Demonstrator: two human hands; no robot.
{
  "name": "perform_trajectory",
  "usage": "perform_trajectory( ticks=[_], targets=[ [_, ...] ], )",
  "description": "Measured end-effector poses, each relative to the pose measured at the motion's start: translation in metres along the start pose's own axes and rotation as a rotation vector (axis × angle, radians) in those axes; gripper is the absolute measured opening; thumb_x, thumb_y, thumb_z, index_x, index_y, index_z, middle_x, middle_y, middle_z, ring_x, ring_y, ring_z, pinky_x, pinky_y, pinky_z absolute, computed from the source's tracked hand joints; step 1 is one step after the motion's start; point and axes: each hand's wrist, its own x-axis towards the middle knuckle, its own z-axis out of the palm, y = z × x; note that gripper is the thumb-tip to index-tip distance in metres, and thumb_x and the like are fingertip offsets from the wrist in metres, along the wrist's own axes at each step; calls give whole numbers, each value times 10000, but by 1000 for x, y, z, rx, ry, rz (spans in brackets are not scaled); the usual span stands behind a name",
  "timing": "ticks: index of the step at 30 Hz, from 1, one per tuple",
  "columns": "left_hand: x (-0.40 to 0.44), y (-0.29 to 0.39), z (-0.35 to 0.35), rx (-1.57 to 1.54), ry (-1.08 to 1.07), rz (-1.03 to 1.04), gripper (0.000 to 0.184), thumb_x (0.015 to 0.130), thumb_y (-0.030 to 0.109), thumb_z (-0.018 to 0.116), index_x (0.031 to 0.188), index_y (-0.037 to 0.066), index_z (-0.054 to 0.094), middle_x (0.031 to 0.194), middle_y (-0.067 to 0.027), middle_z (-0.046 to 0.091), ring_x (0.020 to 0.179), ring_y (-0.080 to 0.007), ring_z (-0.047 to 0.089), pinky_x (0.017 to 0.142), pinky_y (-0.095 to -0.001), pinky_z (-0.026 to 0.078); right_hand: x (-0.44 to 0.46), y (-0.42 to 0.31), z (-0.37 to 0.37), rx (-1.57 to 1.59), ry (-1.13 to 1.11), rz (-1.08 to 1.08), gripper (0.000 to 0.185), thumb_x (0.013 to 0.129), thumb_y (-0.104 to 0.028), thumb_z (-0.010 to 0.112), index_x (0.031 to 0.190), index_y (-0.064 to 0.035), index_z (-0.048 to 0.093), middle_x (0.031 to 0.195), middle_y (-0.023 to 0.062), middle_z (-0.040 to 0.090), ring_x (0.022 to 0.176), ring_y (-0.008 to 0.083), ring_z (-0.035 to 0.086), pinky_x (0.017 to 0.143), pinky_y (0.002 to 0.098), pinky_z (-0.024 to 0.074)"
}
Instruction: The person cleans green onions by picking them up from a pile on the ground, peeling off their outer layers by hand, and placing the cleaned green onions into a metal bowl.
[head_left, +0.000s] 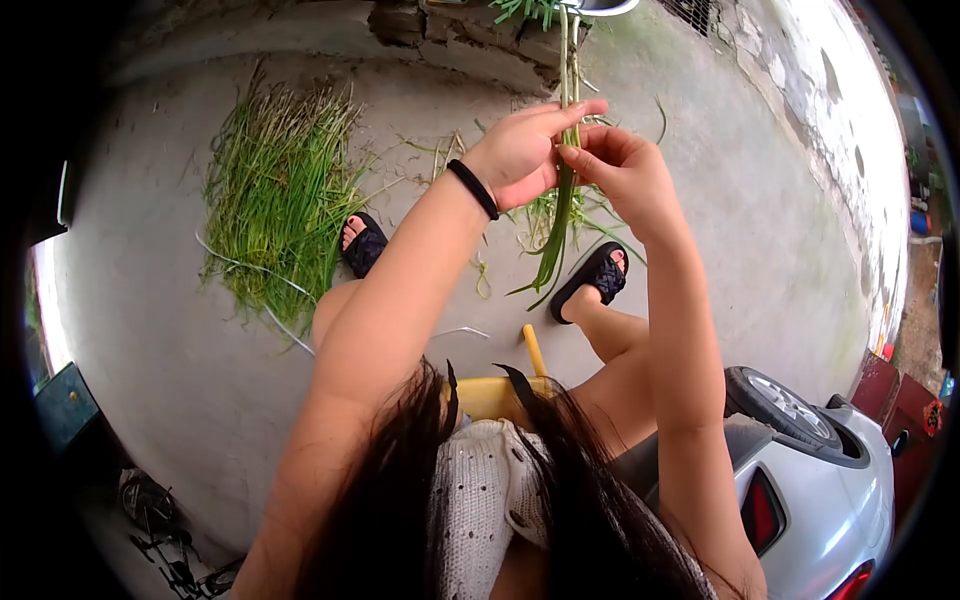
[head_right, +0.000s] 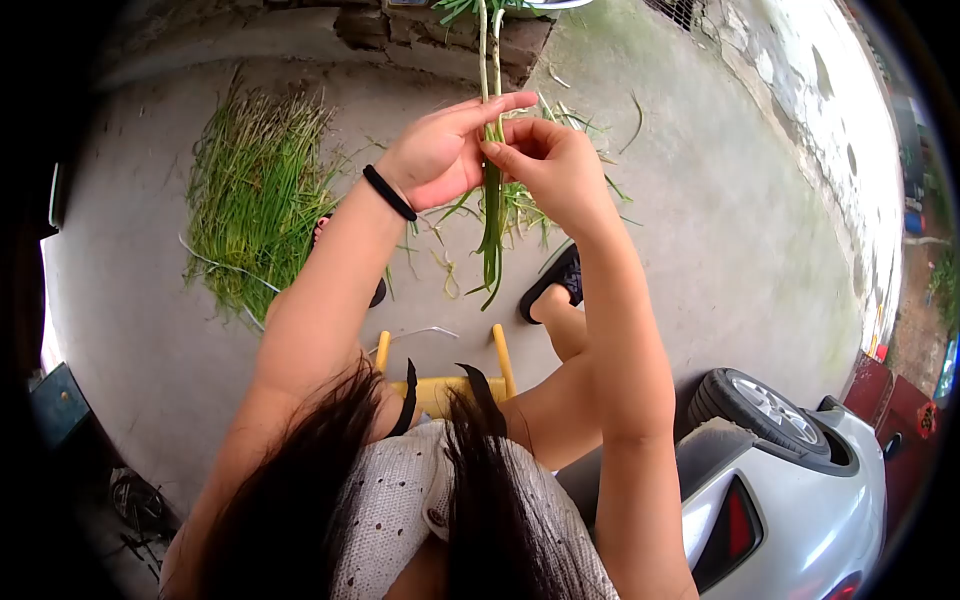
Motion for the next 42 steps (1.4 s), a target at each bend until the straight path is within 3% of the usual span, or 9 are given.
perform_trajectory(
  ticks=[3, 8, 16, 23, 29, 34, 38, 40, 42],
  targets=[
    [-1, 3, 5, 18, 39, -24, 356, 966, 230, 363, 1250, 23, 418, 1137, -121, 531, 1016, -183, 530, 868, -368, 432, -8, 9, -12, 175, 90, 50, 243, 807, -203, 672, 925, 7, 639, 775, 20, 632, 702, 78, 564, 623, 214, 443],
    [0, 3, 6, 446, 366, 92, 301, 945, 269, 432, 1125, 57, 547, 977, -32, 583, 829, -90, 558, 672, -225, 447, -11, 21, -31, 169, 256, 61, 250, 798, -210, 687, 918, 4, 642, 780, 16, 637, 715, 57, 552, 617, 192, 419],
    [7, -17, 20, 673, 222, 282, 302, 722, 189, 760, 892, 22, 574, 824, -48, 600, 756, -104, 578, 689, -239, 482, -14, 18, -25, 93, 281, -71, 230, 822, -200, 658, 899, 16, 641, 728, 18, 631, 651, 53, 534, 564, 194, 420],
    [4, -16, 20, 791, 229, 187, 242, 763, 173, 717, 904, 11, 605, 835, -33, 618, 780, -89, 567, 710, -227, 461, -14, 19, -42, -93, 450, -198, 188, 872, -187, 595, 913, -9, 638, 722, -16, 576, 632, 37, 473, 557, 179, 380],
    [0, -16, 21, 807, 159, 77, 212, 803, 181, 678, 935, 26, 619, 825, 9, 601, 787, -60, 533, 723, -208, 426, -18, 18, -91, 225, 775, -294, 207, 864, -200, 610, 870, 5, 636, 707, 17, 577, 576, 58, 471, 502, 181, 369],
    [-1, -15, 19, 829, 201, 52, 222, 813, 203, 668, 958, 42, 619, 783, 37, 584, 670, -28, 479, 595, -183, 389, -24, 30, -124, 284, 1051, -316, 198, 861, -192, 614, 898, 0, 649, 730, 36, 591, 583, 64, 480, 513, 178, 368],
    [0, -17, 19, 791, 210, 35, 233, 819, 216, 661, 970, 44, 616, 751, 56, 567, 591, -13, 417, 510, -172, 332, -24, 31, -119, -319, 723, 77, 404, 886, -364, 551, 1117, -39, 610, 972, 59, 633, 742, 76, 555, 523, 199, 371],
    [1, -18, 20, 782, 209, 40, 237, 819, 217, 661, 970, 39, 616, 769, 48, 576, 618, -17, 438, 538, -174, 353, -18, 41, -97, -404, 551, 62, 480, 879, -447, 522, 1100, -32, 618, 985, 69, 636, 815, 101, 577, 613, 205, 402],
    [3, -20, 20, 781, 199, 62, 241, 819, 217, 661, 971, 35, 616, 789, 40, 585, 649, -21, 458, 569, -176, 371, -24, 17, -66, -232, 309, 35, 448, 856, -396, 583, 1059, 2, 623, 921, 57, 645, 787, 98, 567, 679, 211, 418]
  ],
)
